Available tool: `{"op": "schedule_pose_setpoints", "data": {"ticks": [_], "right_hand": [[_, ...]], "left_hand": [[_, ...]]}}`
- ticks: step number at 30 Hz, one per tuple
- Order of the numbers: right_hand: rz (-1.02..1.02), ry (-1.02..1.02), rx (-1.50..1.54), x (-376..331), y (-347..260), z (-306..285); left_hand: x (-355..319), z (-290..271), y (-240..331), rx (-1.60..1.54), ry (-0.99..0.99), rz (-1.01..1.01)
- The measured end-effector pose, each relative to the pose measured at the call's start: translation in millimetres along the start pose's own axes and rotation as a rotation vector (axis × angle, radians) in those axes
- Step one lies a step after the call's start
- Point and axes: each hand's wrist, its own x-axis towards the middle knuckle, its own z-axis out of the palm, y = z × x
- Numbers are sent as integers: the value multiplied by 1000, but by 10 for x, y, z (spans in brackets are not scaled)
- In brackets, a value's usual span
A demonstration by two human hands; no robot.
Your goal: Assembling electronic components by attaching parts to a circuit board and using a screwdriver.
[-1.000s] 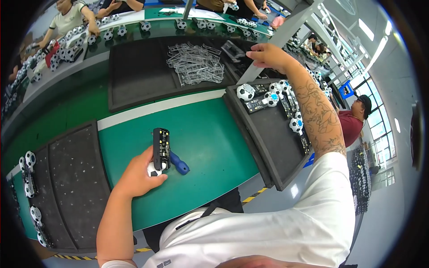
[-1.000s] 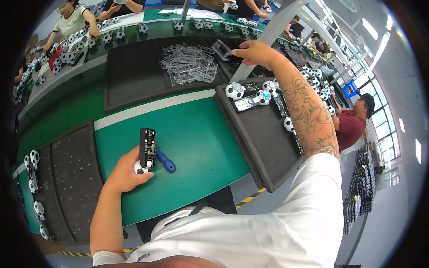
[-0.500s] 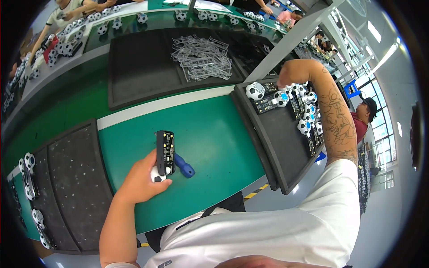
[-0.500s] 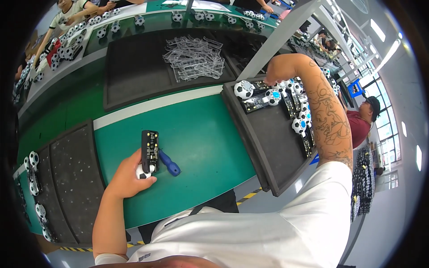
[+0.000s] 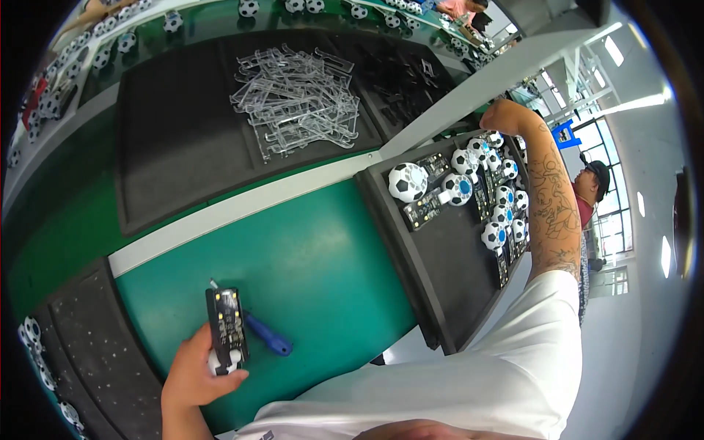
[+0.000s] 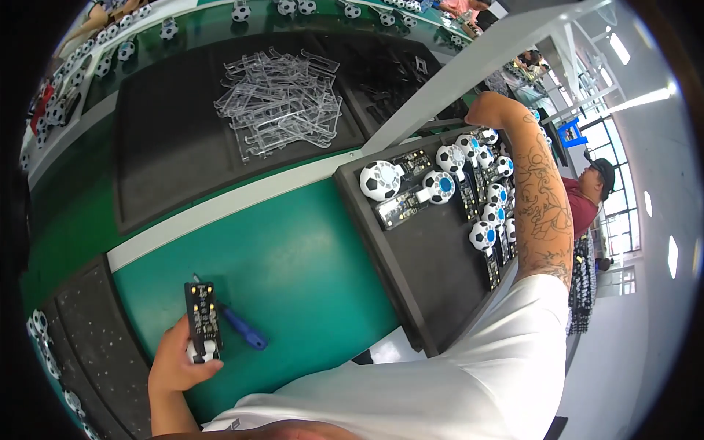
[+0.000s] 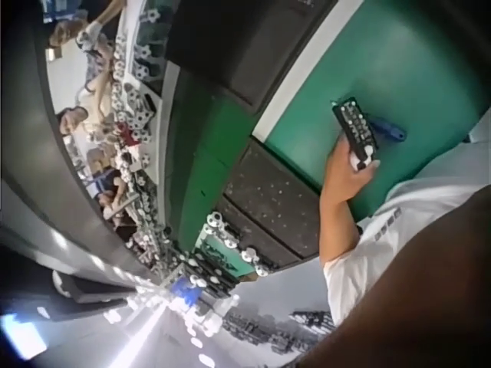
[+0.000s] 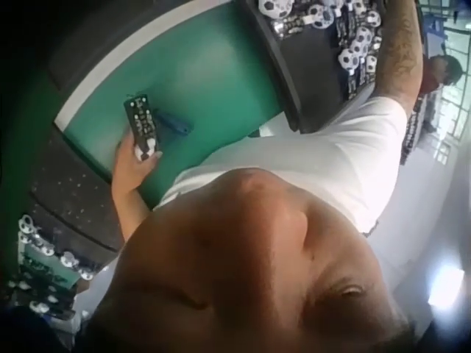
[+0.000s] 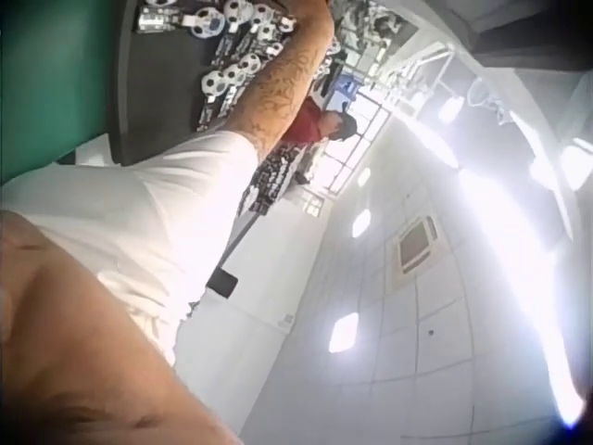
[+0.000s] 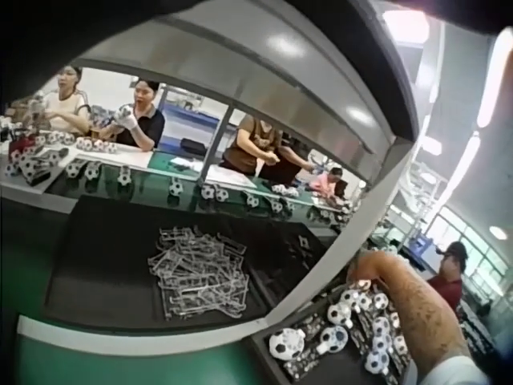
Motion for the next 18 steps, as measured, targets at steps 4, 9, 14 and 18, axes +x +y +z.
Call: {"op": "schedule_pose_setpoints", "data": {"ticks": [4,9,14,18], "right_hand": [[25,27,-23,454,74,162],[57,-106,317,1129,229,510],[67,-125,345,1199,-62,653],[68,-117,304,1141,-539,670]], "left_hand": [[12,-54,-49,-32,-34,-92],[25,-45,-78,-37,-29,-76],[114,5,-51,-36,0,14],[63,28,-158,46,18,123]]}}
